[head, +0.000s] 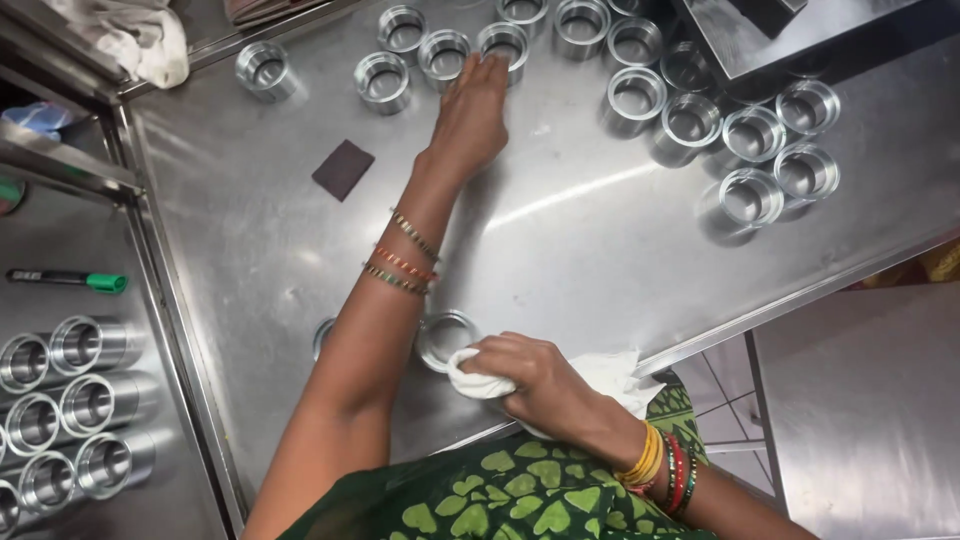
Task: Wiping metal rings with a cloth and marking them with a pen.
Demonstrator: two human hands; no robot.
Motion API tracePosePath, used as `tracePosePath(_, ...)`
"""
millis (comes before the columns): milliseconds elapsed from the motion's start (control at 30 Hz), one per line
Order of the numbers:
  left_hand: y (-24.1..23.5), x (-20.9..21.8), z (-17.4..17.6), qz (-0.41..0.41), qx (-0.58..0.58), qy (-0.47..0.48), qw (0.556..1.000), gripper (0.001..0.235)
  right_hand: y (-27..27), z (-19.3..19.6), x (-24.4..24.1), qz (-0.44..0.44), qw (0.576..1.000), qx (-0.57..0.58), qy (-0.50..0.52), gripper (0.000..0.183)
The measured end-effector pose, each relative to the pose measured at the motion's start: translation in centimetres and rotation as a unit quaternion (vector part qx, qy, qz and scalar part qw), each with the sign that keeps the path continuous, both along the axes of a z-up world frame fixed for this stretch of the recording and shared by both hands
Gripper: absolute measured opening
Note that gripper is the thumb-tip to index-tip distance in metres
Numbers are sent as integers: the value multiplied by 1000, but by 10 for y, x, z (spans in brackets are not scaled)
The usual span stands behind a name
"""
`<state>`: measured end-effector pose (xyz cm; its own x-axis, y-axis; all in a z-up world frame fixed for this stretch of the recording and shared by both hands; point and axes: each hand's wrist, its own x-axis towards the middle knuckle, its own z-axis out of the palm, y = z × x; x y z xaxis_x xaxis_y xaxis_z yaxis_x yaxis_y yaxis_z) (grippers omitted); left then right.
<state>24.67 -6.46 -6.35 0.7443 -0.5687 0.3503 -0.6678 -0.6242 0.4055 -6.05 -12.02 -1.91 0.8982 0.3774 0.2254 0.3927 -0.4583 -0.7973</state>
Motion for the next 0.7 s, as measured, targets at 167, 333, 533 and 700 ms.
tracePosePath(167, -21, -29, 5, 14, 48, -53, 997, 52, -44, -5, 6, -124, 940, 214, 234, 36)
tracePosePath(333, 15, -124, 67, 14, 22, 181, 983, 16, -104, 1, 6, -336, 823, 227, 398, 44)
tracePosePath(533, 55, -219, 44, 42, -209, 562, 799, 28, -58, 14, 18, -279, 935, -183, -121, 45)
tracePosePath(700, 90, -240, 62, -109, -306, 480, 815, 29, -41, -8, 8, -225, 918, 287, 156, 46)
